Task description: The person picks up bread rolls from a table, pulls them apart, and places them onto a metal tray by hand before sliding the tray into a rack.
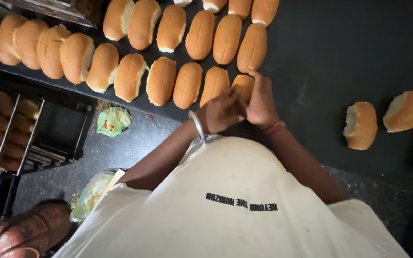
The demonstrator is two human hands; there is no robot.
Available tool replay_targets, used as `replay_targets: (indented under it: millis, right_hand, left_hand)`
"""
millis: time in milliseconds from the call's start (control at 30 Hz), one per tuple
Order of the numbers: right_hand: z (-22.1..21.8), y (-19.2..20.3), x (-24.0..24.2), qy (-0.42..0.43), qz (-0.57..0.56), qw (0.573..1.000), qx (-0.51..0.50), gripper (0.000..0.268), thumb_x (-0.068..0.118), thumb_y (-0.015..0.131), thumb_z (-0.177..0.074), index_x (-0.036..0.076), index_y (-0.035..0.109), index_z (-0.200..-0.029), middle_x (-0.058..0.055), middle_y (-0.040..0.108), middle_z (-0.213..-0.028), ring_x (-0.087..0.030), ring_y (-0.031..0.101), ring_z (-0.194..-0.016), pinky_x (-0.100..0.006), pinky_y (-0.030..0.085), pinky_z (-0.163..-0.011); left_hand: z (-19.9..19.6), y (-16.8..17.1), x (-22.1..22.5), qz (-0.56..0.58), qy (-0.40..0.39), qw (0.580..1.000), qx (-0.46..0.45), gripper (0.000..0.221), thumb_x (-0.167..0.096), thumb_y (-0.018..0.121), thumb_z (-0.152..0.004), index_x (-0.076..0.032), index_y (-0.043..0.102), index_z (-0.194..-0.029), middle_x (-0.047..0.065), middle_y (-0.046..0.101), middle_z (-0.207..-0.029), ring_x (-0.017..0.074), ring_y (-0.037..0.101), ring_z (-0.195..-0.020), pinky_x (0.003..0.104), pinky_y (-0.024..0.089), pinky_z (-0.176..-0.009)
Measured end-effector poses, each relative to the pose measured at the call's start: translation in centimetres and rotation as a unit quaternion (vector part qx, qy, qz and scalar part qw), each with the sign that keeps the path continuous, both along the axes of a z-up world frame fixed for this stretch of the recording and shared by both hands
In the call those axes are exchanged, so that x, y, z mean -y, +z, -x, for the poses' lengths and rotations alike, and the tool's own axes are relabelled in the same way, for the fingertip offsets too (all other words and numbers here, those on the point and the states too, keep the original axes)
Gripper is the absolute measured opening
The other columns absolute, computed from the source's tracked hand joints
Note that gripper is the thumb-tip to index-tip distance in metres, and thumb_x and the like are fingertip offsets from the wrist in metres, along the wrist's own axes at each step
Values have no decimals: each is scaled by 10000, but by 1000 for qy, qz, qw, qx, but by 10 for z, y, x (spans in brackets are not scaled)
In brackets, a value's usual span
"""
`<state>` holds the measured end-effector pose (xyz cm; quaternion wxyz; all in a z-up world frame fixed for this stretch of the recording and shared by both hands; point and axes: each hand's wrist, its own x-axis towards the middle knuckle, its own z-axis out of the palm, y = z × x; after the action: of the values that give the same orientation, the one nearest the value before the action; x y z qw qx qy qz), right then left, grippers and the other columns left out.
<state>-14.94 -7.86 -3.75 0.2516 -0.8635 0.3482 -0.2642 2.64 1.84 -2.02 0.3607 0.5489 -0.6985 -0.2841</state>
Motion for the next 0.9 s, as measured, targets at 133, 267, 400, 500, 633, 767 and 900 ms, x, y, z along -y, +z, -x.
replay_targets:
  millis: [133,267,400,500,633,767,900]
  right_hand:
    - [19,-6,-4,-3,-132,986,101,809,40,801,-875,72,338,-1538,-217,555,-1375,-335,605,-1253,-405,522,-1047]
    - [37,-1,-5,39,-297,926,232,757,38,722,-945,69,314,-1582,-140,578,-1424,-210,598,-1326,-347,551,-1071]
    - [75,9,5,-111,-183,972,101,463,79,739,-927,71,602,-1370,-132,705,-1253,-221,703,-1129,-359,565,-976]
    - [141,22,20,-254,102,961,-48,268,143,791,-955,118,701,-1206,-136,714,-1251,-333,653,-1231,-503,485,-1102]
    - [223,26,17,-383,55,898,-208,660,263,831,-888,98,525,-1449,-268,565,-1388,-501,452,-1307,-650,395,-1019]
    - [253,30,9,-349,-74,908,-222,1018,234,863,-749,136,345,-1621,-345,474,-1420,-534,415,-1310,-589,411,-1036]
    - [253,46,35,-303,-205,878,-309,1068,294,832,-804,163,266,-1699,-305,612,-1312,-468,594,-1250,-515,505,-1078]
  left_hand:
    - [4,3,-6,-49,-34,998,16,747,-365,817,-812,-38,535,-1421,384,334,-1557,498,498,-1331,472,451,-1080]
    - [7,18,0,-65,-29,995,74,779,-439,787,-855,39,522,-1410,434,405,-1453,509,518,-1293,466,466,-1066]
    - [18,53,17,-248,-41,953,172,689,-537,698,-906,26,579,-1285,342,568,-1329,474,659,-1099,498,528,-965]
    - [27,73,23,-218,1,962,164,750,-484,735,-865,31,509,-1361,276,652,-1199,450,667,-1034,519,537,-860]
    - [39,69,30,-21,8,991,133,756,-457,747,-852,8,523,-1406,225,669,-1233,410,696,-1036,476,563,-852]
    - [53,72,39,-32,13,994,99,739,-425,774,-878,-29,511,-1443,228,660,-1261,403,682,-1075,465,554,-877]
    - [69,76,36,-85,6,995,57,733,-413,762,-882,-43,506,-1461,230,650,-1300,389,677,-1116,438,549,-941]
